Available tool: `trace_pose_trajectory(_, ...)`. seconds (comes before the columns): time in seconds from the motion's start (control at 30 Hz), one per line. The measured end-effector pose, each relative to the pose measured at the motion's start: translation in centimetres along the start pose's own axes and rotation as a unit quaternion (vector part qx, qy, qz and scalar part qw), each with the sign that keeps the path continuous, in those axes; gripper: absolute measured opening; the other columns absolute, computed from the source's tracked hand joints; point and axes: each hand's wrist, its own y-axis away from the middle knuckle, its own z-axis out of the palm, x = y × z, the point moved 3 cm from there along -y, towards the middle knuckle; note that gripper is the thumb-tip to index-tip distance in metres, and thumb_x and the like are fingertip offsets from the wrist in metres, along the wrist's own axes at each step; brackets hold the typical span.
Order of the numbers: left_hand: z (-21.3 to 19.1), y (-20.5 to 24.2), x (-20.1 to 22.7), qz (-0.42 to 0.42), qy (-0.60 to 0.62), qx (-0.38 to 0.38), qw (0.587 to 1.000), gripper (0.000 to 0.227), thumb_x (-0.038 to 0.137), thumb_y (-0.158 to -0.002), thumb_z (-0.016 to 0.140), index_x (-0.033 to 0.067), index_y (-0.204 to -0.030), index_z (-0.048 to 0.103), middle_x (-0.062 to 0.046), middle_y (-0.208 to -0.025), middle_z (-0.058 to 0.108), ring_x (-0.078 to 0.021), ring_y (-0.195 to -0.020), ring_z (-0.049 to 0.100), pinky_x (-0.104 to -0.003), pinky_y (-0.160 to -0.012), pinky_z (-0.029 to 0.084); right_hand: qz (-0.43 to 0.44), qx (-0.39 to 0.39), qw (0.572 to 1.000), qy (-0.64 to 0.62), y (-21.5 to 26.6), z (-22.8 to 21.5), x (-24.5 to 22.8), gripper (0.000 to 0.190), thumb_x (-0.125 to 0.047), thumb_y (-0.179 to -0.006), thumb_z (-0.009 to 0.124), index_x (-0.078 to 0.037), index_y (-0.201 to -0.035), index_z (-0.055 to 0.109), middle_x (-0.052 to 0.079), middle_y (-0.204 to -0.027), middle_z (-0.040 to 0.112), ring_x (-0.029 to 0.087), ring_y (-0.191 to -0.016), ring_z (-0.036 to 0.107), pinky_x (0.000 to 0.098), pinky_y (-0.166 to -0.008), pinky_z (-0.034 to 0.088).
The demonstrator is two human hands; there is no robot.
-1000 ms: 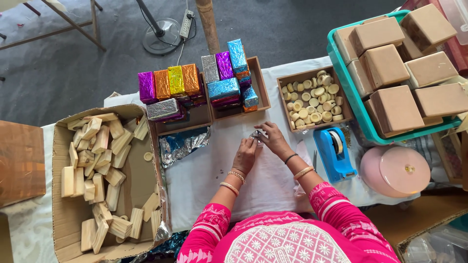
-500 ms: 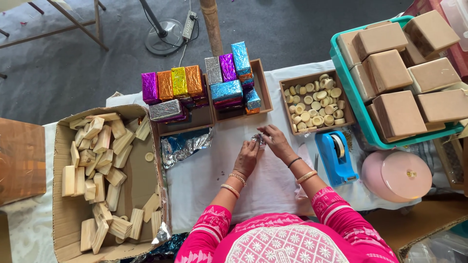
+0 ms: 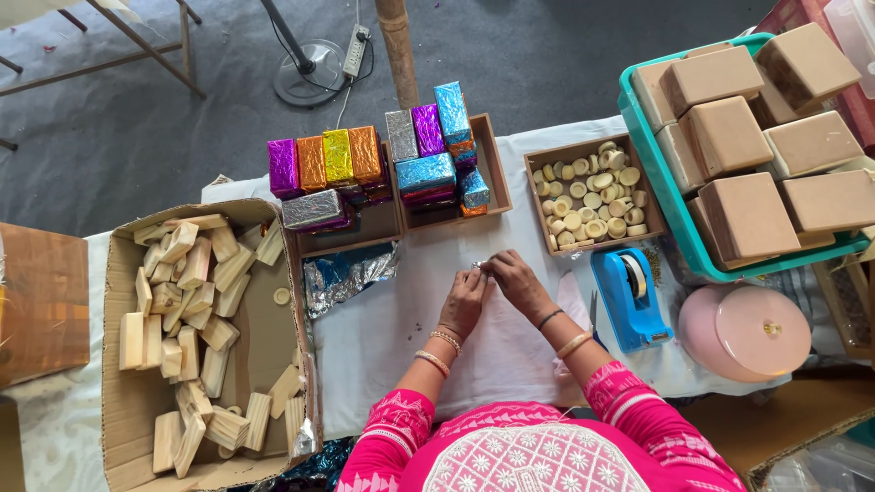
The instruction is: Wrapping small wooden products in foil and packing them into boxes.
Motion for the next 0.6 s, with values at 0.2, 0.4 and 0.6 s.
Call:
trace_pose_trajectory(0.2, 1.0, 0.9, -0.6, -0.017, 0.04, 0.007, 0.999, 0.037, -0.006, -0.085, 0.06, -0.0052, -0.122, 0.064, -0.018, -0.12, 0.064, -0.0341, -0.106, 0.06, -0.038, -0.097, 0.053, -0.055, -0.013, 0.998, 0.034, 1.4, -0.3, -0.8, 0.032, 0.0, -0.085, 0.068, 0.002, -0.117, 0.069, 0.013, -0.118, 0.067, 0.032, -0.111, 0.06, 0.0388, -0.097, 0.051)
trace_pose_trajectory(0.4, -0.9, -0.4, -1.7, -0.089, 0.167, -0.002, 0.982, 0.039, -0.004, -0.086, 0.063, -0.0003, -0.124, 0.058, -0.018, -0.117, 0.062, -0.0376, -0.11, 0.058, -0.043, -0.103, 0.049, -0.075, -0.019, 0.991, 0.112, 2.0, 0.6, -0.2, 0.041, 0.006, -0.081, 0.062, -0.001, -0.121, 0.07, 0.012, -0.125, 0.067, 0.03, -0.117, 0.06, 0.0371, -0.102, 0.051)
trace_pose_trajectory(0.6, -0.4, -0.8, -2.9, -0.009, 0.179, -0.002, 0.984, 0.04, 0.001, -0.092, 0.064, 0.0044, -0.132, 0.062, -0.014, -0.131, 0.066, -0.0351, -0.131, 0.058, -0.041, -0.111, 0.047, -0.055, -0.005, 0.993, 0.102, 2.1, 0.4, -0.6, 0.037, 0.006, -0.081, 0.062, 0.0, -0.116, 0.07, 0.012, -0.121, 0.069, 0.03, -0.116, 0.061, 0.0374, -0.103, 0.051)
